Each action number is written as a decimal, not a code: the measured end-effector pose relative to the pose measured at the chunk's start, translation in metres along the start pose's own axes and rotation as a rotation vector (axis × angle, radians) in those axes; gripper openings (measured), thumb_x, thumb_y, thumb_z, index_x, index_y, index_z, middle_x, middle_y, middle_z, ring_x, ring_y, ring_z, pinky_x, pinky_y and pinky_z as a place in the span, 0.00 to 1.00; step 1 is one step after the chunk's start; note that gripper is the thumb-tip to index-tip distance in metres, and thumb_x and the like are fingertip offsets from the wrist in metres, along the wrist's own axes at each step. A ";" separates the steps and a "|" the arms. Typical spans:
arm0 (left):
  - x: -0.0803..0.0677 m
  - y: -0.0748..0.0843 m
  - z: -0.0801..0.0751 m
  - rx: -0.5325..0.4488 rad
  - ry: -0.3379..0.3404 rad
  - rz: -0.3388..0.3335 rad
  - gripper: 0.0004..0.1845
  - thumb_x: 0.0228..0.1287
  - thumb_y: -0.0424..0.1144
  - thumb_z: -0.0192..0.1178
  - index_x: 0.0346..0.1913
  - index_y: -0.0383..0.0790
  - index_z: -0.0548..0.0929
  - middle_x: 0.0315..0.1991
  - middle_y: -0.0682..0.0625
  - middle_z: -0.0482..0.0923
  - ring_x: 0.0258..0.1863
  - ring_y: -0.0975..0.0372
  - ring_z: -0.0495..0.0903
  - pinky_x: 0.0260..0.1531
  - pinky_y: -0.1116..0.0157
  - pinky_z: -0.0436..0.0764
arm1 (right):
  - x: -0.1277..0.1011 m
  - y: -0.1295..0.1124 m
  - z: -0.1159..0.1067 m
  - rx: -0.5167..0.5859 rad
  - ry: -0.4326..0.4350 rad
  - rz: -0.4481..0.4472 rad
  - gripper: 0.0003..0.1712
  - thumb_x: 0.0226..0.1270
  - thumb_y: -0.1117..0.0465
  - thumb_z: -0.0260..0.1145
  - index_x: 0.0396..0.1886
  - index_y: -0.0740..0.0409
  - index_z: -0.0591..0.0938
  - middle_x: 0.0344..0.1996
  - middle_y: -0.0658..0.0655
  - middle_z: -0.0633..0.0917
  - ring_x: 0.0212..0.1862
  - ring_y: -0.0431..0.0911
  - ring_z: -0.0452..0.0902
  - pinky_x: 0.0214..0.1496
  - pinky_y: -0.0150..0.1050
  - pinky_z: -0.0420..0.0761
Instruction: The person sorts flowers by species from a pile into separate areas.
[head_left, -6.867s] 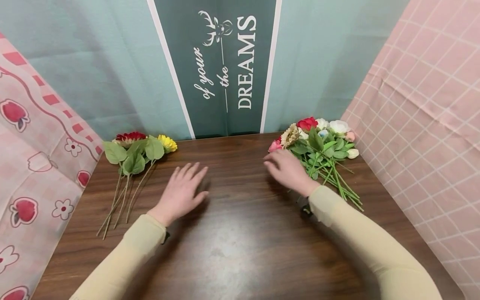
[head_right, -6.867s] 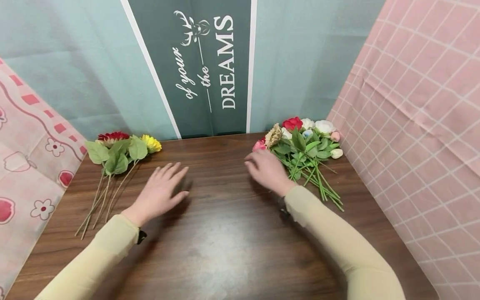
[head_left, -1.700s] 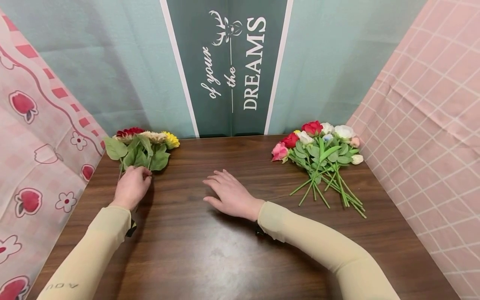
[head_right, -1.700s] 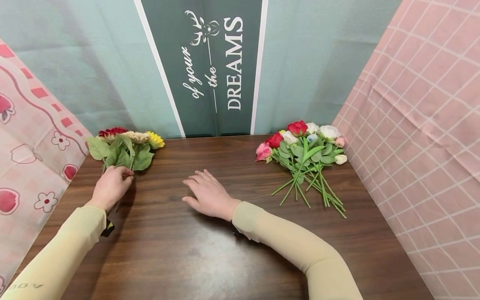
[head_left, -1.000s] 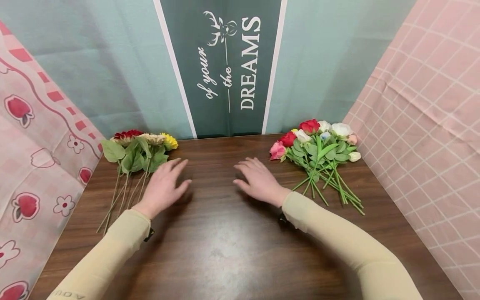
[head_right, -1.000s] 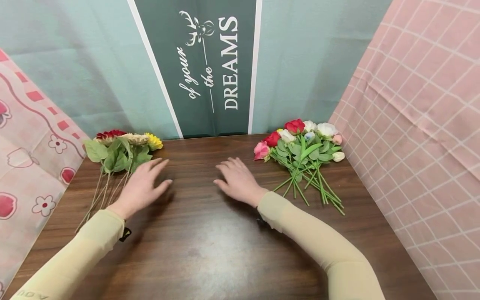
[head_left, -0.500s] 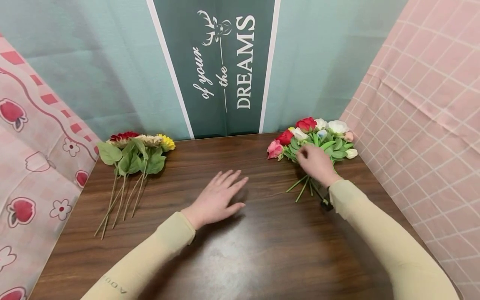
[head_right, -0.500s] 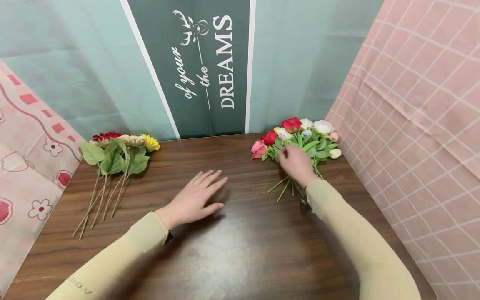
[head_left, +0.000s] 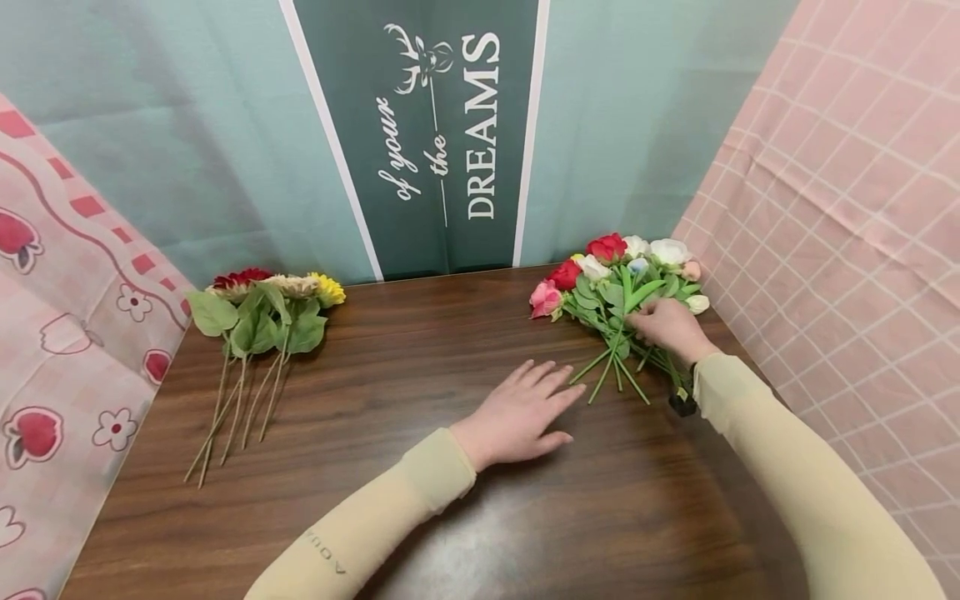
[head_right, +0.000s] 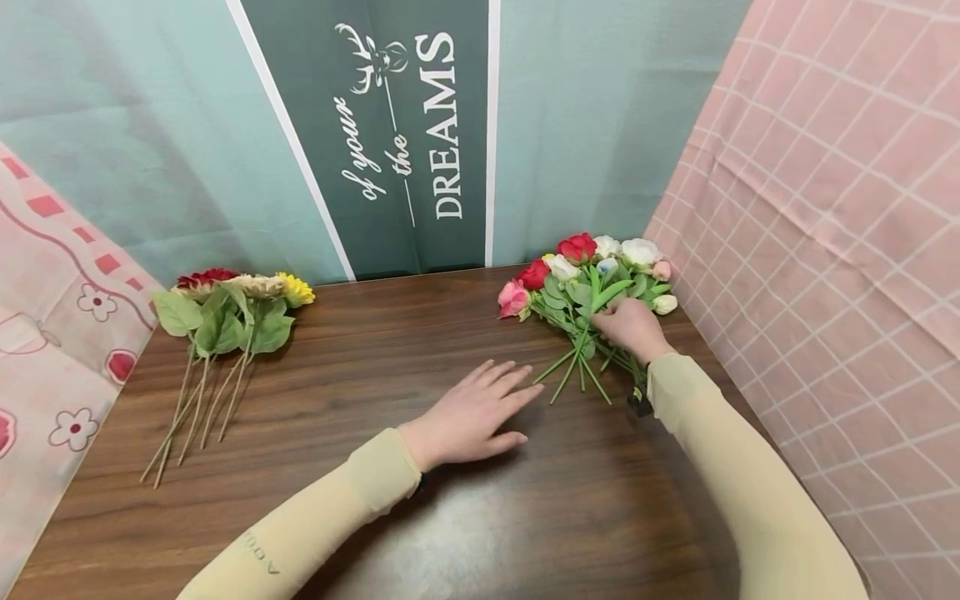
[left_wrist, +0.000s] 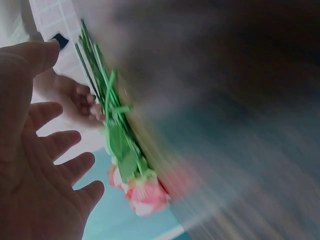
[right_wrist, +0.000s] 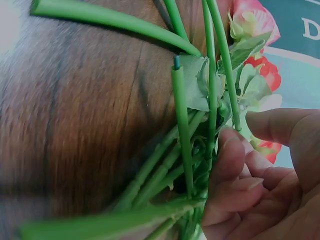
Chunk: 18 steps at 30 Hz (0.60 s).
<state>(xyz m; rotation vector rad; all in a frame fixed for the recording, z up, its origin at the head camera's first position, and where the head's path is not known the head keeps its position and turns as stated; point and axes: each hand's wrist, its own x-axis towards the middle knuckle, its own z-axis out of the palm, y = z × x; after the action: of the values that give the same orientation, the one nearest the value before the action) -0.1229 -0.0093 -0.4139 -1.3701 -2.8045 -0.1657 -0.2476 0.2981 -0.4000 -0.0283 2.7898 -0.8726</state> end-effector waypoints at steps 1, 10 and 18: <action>0.004 0.004 0.001 0.008 -0.004 0.010 0.39 0.74 0.63 0.53 0.81 0.52 0.61 0.80 0.46 0.55 0.79 0.50 0.54 0.77 0.50 0.49 | 0.000 0.000 0.000 0.010 -0.004 0.010 0.24 0.74 0.46 0.63 0.26 0.61 0.82 0.22 0.58 0.83 0.27 0.52 0.79 0.33 0.45 0.78; 0.020 0.025 0.006 0.006 -0.016 0.058 0.36 0.75 0.62 0.54 0.79 0.53 0.65 0.79 0.48 0.59 0.78 0.52 0.57 0.77 0.51 0.52 | 0.005 0.004 0.003 0.102 -0.036 0.066 0.24 0.73 0.47 0.66 0.33 0.67 0.84 0.29 0.61 0.85 0.31 0.52 0.80 0.36 0.45 0.79; 0.019 0.022 0.006 -0.019 -0.006 0.049 0.35 0.75 0.60 0.55 0.78 0.52 0.66 0.79 0.47 0.59 0.78 0.52 0.57 0.76 0.50 0.54 | 0.004 0.000 0.004 0.157 -0.054 0.082 0.23 0.73 0.50 0.67 0.41 0.71 0.85 0.31 0.61 0.87 0.33 0.51 0.84 0.40 0.46 0.84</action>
<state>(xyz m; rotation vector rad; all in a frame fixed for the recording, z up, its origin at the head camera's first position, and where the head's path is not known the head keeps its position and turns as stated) -0.1171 0.0192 -0.4165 -1.4444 -2.7781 -0.1887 -0.2501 0.2956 -0.4044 0.0856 2.6448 -1.0506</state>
